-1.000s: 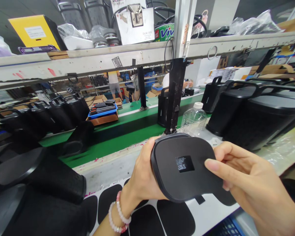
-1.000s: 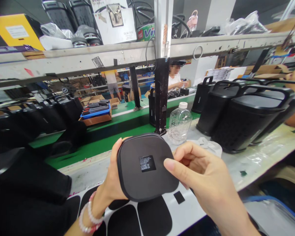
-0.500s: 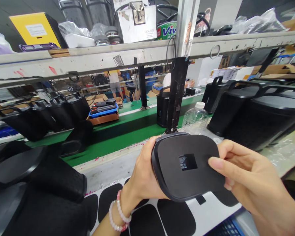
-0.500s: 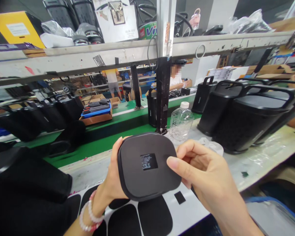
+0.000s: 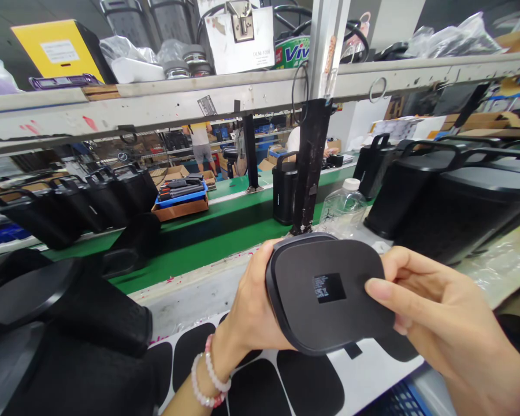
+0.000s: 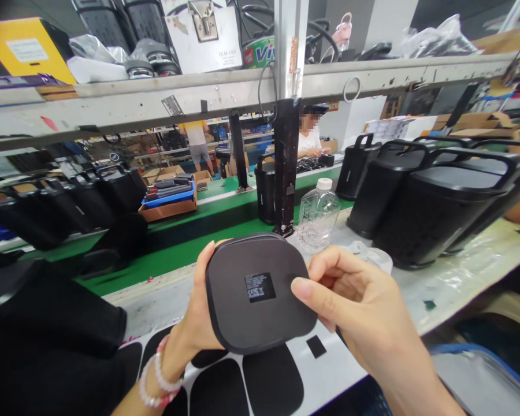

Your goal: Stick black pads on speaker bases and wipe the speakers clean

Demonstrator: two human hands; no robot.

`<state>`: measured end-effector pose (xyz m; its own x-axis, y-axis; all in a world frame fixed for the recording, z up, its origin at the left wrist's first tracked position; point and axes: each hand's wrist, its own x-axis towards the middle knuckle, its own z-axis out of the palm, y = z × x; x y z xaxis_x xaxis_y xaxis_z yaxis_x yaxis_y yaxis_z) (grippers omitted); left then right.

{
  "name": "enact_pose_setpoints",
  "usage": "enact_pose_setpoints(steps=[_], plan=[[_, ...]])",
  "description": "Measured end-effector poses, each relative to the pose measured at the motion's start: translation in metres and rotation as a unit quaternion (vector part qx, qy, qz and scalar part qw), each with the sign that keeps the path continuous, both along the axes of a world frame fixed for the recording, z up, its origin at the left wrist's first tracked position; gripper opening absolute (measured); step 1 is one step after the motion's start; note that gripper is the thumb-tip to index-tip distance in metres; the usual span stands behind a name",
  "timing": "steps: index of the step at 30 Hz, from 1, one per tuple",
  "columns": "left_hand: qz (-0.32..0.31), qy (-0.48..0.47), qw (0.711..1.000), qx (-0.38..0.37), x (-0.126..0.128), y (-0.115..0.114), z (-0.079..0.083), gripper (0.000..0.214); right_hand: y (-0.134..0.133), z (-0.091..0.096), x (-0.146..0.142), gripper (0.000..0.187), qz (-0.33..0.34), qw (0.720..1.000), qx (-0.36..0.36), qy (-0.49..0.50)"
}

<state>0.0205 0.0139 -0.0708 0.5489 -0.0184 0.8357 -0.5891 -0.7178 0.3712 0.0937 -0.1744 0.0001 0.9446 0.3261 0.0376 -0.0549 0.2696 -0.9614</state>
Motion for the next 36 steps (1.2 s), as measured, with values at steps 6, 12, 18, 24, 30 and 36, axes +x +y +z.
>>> enact_pose_setpoints(steps=[6,12,18,24,30,36], plan=[[-0.01,-0.001,1.0,-0.015,0.0,-0.002,0.004,0.132,-0.002,-0.003,0.002,0.046,0.009,1.0,-0.011,0.002],[-0.004,-0.003,1.0,-0.017,0.001,-0.006,0.01,0.133,0.0,0.0,0.0,0.044,0.007,1.0,-0.009,-0.001],[-0.003,-0.013,1.0,-0.009,0.002,-0.005,0.011,0.13,0.0,0.003,0.0,0.042,0.001,1.0,-0.017,0.004],[-0.01,-0.016,1.0,-0.003,0.003,-0.003,0.008,0.129,-0.001,0.003,0.0,0.043,0.007,1.0,-0.025,0.0],[0.012,-0.016,1.0,0.016,0.001,-0.001,0.004,0.136,-0.001,0.0,0.0,0.043,0.005,0.999,-0.03,-0.01],[0.011,-0.018,1.0,0.008,0.001,-0.005,0.01,0.127,-0.007,-0.012,0.01,0.039,0.034,0.998,-0.022,-0.043]])
